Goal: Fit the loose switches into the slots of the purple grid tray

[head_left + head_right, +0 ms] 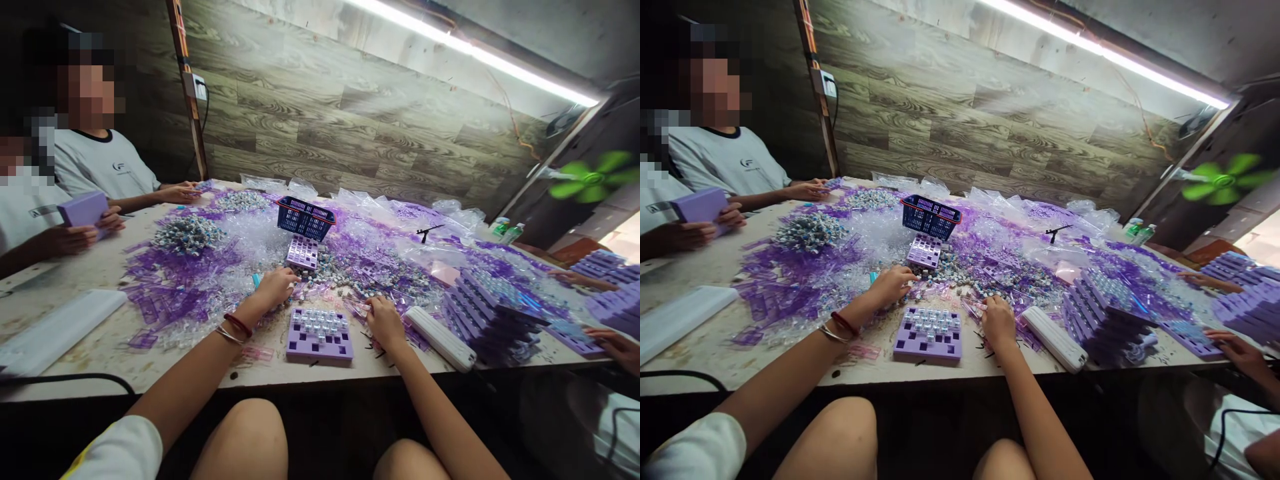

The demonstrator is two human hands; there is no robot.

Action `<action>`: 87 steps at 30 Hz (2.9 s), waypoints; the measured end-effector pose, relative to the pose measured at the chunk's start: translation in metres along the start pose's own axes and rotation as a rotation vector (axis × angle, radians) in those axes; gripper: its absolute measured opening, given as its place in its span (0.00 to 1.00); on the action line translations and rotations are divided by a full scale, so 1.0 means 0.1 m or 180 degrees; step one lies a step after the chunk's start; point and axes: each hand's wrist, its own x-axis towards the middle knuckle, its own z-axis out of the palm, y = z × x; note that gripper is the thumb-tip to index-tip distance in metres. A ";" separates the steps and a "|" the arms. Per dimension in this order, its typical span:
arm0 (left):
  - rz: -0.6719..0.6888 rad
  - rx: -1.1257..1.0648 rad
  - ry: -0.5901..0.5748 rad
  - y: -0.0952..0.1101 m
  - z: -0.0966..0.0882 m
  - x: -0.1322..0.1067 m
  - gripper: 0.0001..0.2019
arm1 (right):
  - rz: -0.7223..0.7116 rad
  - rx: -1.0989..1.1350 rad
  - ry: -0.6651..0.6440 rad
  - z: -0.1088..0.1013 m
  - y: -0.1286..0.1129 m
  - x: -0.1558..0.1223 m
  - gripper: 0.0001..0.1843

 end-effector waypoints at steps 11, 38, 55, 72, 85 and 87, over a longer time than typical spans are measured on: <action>0.0370 0.0119 -0.0193 0.08 0.00 -0.02 0.14 | 0.0162 -0.0357 0.0070 -0.06 -0.03 -0.04 0.09; 0.0325 -0.0255 -0.0078 0.12 0.09 0.00 0.14 | -0.0677 0.2539 -0.0323 -0.34 -0.37 -0.11 0.05; -0.0141 0.0236 0.0202 0.27 -0.02 -0.02 0.10 | -0.1456 0.2080 -0.1018 -0.42 -0.58 -0.29 0.15; -0.0375 -0.2360 0.0602 0.23 0.10 0.05 0.10 | -0.0972 0.2188 -0.1077 -0.34 -0.50 -0.29 0.09; -0.0030 -0.3866 -0.0688 0.58 0.00 -0.07 0.13 | -0.1175 0.1891 -0.0894 -0.35 -0.69 -0.34 0.12; 0.0036 -0.3776 -0.0646 0.60 0.00 -0.08 0.12 | -0.1193 0.1805 -0.0864 -0.34 -0.70 -0.34 0.12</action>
